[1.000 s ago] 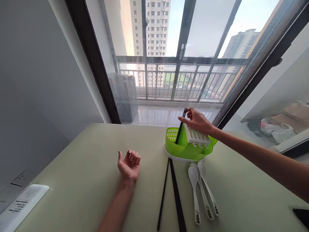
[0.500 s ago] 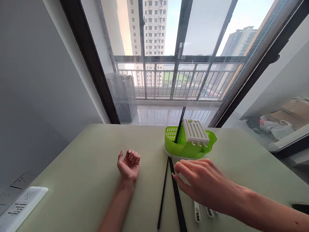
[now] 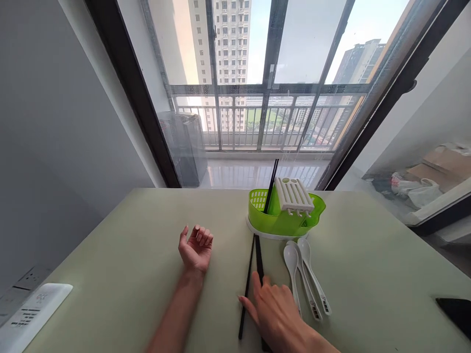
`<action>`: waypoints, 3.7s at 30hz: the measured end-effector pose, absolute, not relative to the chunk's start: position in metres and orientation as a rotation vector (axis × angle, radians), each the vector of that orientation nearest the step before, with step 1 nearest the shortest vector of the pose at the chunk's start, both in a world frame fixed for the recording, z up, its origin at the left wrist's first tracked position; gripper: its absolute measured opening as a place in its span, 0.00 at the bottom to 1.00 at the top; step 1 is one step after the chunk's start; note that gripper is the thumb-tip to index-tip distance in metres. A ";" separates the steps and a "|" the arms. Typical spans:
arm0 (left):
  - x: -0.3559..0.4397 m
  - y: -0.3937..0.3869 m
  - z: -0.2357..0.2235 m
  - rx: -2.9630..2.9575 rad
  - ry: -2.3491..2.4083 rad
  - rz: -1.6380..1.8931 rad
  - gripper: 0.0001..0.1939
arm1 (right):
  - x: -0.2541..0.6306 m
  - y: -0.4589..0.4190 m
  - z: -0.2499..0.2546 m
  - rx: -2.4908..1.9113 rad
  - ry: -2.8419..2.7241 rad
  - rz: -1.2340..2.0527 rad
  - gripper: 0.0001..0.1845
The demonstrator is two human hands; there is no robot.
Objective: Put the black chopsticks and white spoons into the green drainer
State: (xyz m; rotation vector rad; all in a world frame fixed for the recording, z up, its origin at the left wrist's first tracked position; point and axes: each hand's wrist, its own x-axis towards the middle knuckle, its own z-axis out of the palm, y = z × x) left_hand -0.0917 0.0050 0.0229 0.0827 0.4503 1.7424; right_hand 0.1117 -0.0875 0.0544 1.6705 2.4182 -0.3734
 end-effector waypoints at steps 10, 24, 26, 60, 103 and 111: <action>-0.091 0.005 0.023 0.094 0.446 1.726 0.13 | 0.110 -0.109 0.042 1.670 2.485 -0.400 0.17; -0.090 0.007 0.018 0.135 0.449 1.710 0.12 | 0.137 -0.103 0.056 1.791 2.422 -0.528 0.10; -0.090 0.007 0.018 0.125 0.450 1.712 0.12 | 0.138 -0.103 0.056 1.787 2.417 -0.524 0.10; -0.091 0.006 0.017 0.150 0.463 1.708 0.11 | 0.130 -0.092 0.044 1.821 2.450 -0.454 0.14; -0.084 0.007 0.024 0.157 0.516 1.698 0.09 | 0.127 -0.082 0.048 1.778 2.347 -0.516 0.15; -0.084 0.008 0.024 0.144 0.507 1.692 0.11 | 0.131 -0.078 0.047 1.758 2.353 -0.566 0.15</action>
